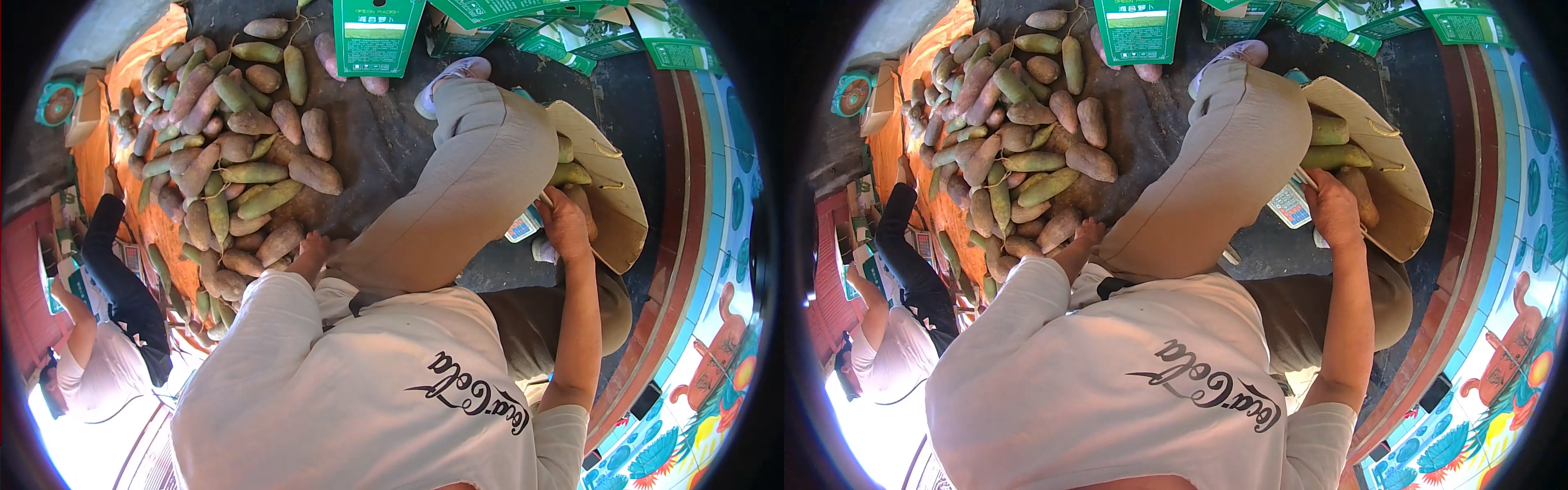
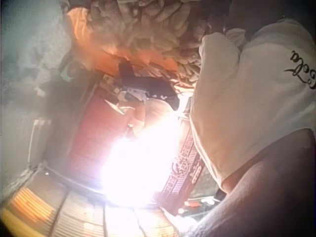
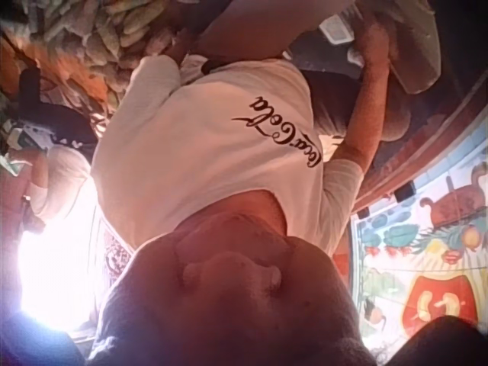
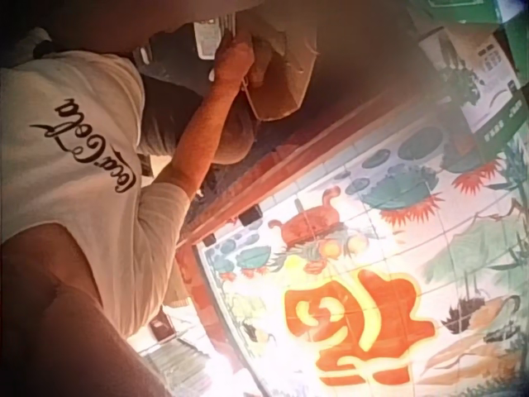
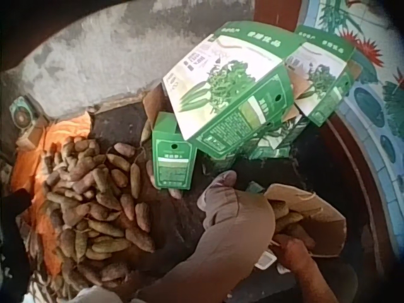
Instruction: The recorder is sorting sweet potatoes into bags and boxes and weighing them on a scale.
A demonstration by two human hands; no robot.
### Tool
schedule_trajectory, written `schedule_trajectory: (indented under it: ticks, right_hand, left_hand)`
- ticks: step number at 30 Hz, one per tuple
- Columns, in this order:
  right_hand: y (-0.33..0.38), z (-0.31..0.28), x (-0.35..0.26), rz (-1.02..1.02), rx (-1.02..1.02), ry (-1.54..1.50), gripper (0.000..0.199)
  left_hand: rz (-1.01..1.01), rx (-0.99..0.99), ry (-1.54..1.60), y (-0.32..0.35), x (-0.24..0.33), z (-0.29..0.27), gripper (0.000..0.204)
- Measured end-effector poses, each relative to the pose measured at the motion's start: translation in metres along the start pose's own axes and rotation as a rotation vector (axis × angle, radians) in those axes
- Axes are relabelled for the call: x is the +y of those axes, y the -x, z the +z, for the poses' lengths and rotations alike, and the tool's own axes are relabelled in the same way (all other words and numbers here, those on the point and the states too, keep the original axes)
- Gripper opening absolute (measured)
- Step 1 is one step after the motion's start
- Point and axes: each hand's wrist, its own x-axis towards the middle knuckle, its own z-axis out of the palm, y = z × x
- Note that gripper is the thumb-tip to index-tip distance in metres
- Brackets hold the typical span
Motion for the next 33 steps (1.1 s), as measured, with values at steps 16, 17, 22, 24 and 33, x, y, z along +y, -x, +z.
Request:
schedule_trajectory:
  ticks: [16, 17, 22, 24, 33]
  right_hand:
    - [0.0, 0.004, 0.004, -0.009, 0.027, 0.014, 0.02]
    - [0.0, 0.004, 0.004, -0.007, 0.028, 0.016, 0.02]
    - [0.0, 0.002, 0.002, -0.005, 0.012, 0.005, 0.024]
    - [-0.001, 0.003, 0.001, -0.005, 0.014, -0.002, 0.024]
    - [0.002, 0.003, 0.002, -0.002, 0.053, 0.026, 0.02]
  left_hand:
    - [-0.15, -0.059, 0.227, 0.027, -0.002, 0.003, 0.062]
    - [-0.146, -0.058, 0.227, 0.029, -0.002, 0.003, 0.062]
    - [-0.169, -0.008, 0.354, 0.014, -0.021, 0.039, 0.047]
    - [-0.214, -0.058, 0.369, 0.009, -0.022, 0.046, 0.046]
    - [-0.127, -0.134, 0.35, 0.038, -0.014, 0.002, 0.045]
